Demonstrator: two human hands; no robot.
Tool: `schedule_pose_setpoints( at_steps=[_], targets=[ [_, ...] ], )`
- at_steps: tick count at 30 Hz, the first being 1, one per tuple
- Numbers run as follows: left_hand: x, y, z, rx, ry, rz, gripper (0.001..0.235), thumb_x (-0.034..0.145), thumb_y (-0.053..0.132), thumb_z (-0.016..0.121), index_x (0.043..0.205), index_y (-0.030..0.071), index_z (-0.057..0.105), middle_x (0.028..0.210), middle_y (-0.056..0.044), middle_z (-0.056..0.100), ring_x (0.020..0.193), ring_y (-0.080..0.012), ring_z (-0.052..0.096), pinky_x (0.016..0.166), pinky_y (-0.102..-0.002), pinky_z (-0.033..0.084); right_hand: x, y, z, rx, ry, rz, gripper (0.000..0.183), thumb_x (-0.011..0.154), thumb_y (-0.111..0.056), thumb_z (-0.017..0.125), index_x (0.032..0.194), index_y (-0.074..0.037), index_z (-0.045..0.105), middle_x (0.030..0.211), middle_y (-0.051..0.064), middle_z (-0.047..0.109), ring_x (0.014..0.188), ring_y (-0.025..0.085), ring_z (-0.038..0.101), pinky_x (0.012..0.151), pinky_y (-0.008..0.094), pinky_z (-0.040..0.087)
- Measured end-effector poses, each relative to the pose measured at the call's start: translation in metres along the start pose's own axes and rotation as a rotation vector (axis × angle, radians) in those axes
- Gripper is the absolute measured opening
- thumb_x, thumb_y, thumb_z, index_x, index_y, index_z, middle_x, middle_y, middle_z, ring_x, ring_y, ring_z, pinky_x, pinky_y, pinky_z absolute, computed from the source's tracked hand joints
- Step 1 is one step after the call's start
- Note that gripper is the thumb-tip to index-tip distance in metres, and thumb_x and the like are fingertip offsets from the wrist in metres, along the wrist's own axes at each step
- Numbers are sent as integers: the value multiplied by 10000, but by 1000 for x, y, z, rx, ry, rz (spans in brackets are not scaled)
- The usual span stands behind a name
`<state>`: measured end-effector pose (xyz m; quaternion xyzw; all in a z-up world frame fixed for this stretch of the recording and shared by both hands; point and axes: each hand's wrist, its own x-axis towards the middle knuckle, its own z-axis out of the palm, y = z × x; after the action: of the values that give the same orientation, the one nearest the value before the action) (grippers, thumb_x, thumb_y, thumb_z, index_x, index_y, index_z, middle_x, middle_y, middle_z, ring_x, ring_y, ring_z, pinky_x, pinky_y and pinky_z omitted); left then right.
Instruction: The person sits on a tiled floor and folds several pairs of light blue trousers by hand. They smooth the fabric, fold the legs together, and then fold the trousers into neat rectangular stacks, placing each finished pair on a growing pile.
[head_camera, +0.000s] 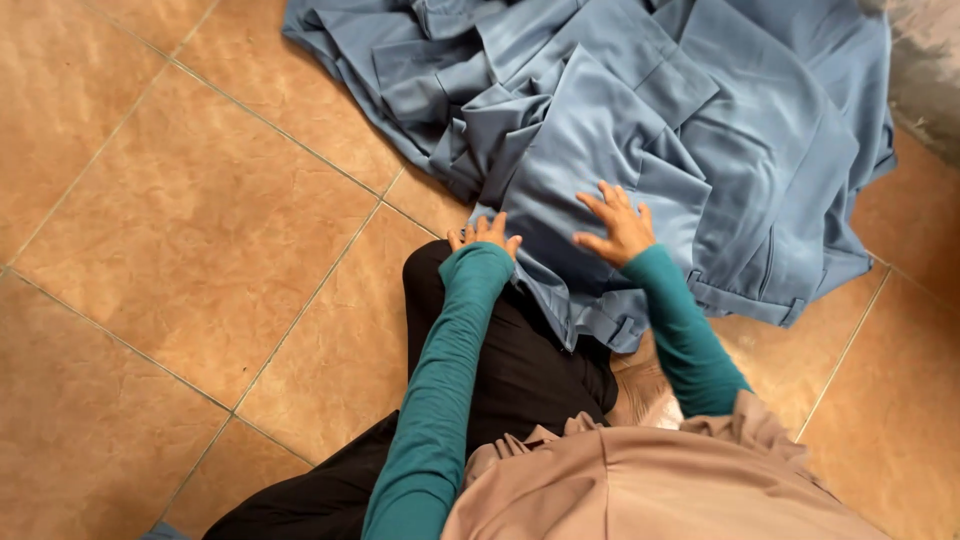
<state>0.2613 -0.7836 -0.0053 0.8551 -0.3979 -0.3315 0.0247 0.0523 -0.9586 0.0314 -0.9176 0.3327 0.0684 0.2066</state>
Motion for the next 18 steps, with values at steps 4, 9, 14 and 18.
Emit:
schedule_pose_setpoints(
  at_steps=[4, 9, 14, 18],
  targets=[
    [-6, -8, -5, -6, 46, 12, 583, 1010, 572, 408, 1548, 360, 338, 1514, -43, 482, 1423, -261, 457, 1196, -581, 136, -46, -24, 8, -154, -116, -72, 1060, 686, -757, 726, 1598, -504, 249, 1701, 52, 216, 1555, 360, 212, 1130, 767, 204],
    [-33, -4, -51, -10, -23, -217, 788, 994, 703, 347, 1615, 243, 190, 1403, -130, 615, 1455, -288, 428, 1258, -549, -10, -58, -62, 32, -281, 47, -212, 933, 841, -635, 616, 1646, -394, 211, 1717, 137, 168, 1580, 405, 82, 1129, 792, 86],
    [-14, -20, -42, -118, -53, -151, 683, 956, 482, 568, 1546, 395, 236, 1296, -10, 707, 1334, -239, 576, 1260, -525, 14, -57, -70, 35, 29, 22, -231, 678, 957, -675, 490, 1576, -426, 370, 1506, -18, 509, 1357, 193, 512, 1090, 600, 261],
    [-23, -27, -45, -647, 123, -84, 582, 893, 297, 685, 1386, 522, 473, 965, 163, 773, 1018, -133, 730, 1080, -374, 466, -75, -124, -18, 318, -315, -25, 1105, 720, -701, 775, 1635, -412, 227, 1374, -47, 603, 1081, 186, 703, 874, 460, 538]
  ],
)
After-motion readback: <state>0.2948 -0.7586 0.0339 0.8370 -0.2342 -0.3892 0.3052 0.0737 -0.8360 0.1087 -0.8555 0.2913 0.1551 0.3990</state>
